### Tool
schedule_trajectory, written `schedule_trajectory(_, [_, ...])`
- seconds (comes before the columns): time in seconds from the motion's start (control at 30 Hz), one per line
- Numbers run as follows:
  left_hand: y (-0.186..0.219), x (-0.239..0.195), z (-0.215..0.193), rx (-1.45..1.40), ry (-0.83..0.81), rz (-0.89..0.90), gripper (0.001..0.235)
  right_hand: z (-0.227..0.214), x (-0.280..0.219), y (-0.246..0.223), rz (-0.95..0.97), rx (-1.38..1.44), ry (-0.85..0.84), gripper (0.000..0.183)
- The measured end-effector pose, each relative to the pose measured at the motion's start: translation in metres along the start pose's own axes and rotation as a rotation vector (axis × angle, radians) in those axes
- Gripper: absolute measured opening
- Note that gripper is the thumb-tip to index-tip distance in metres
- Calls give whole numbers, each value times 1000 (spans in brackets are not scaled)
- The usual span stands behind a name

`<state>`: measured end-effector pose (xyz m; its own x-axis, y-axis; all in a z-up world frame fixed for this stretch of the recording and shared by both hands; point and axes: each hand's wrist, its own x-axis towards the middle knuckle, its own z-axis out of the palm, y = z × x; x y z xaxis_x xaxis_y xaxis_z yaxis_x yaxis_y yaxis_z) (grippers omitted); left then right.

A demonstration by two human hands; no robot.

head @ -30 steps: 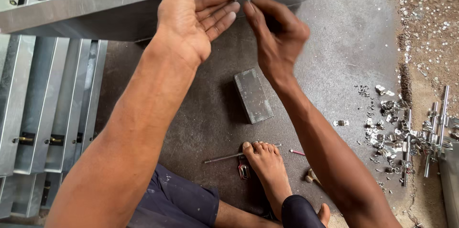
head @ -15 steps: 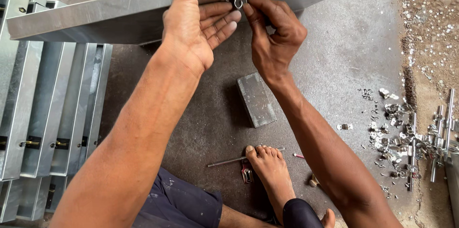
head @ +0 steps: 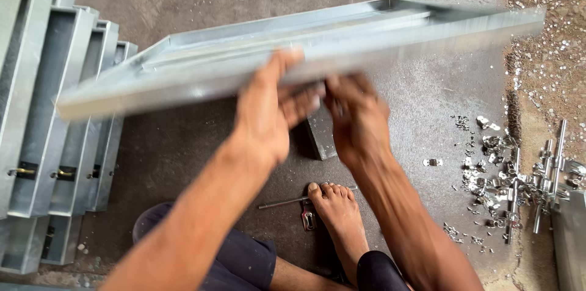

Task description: The person assembles a metal box by hammering pins into hinges to attach a lid and then installing a sliding bolt latch onto the front of the box.

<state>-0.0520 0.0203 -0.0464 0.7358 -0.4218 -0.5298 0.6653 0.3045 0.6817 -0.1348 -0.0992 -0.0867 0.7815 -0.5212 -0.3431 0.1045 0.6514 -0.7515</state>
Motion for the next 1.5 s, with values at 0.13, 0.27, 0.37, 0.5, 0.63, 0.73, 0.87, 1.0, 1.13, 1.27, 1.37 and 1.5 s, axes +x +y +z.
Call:
schedule_trajectory(0.13, [-65,-34,-42,-102,56,-190,35,-39,-57,11,312,99,120,15])
schedule_trajectory(0.27, [-123,-36,-78,-268,21,-283,33,-81,-66,28,403,104,157,25])
schedule_trajectory(0.37, [-151,-24,-96,-305,31,-320,31,-101,-53,54,452,51,139,32])
schedule_trajectory(0.5, [-166,-5,-110,-356,-49,-272,27,-110,-50,68,437,-64,234,33])
schedule_trajectory(0.63, [-169,0,-110,-370,-65,-222,22,-108,-45,70,419,-77,293,30])
schedule_trajectory(0.73, [-171,1,-115,-374,-88,-208,21,-111,-46,73,396,-70,242,32])
schedule_trajectory(0.87, [-176,-4,-132,-404,-137,-165,18,-105,-52,77,480,102,249,27])
schedule_trajectory(1.0, [-191,-6,-140,-369,-102,-153,17,-96,-58,79,535,136,312,27])
schedule_trajectory(1.13, [-212,5,-147,-361,-136,-75,15,-111,-53,84,572,41,313,29])
schedule_trajectory(1.27, [-215,6,-150,-283,-127,-71,28,-198,-102,64,190,-836,363,51])
schedule_trajectory(1.37, [-230,10,-156,-283,-111,44,34,-290,-162,41,5,-1638,224,55])
schedule_trajectory(1.5, [-255,9,-167,-166,-53,28,41,-397,-222,47,111,-2236,150,58])
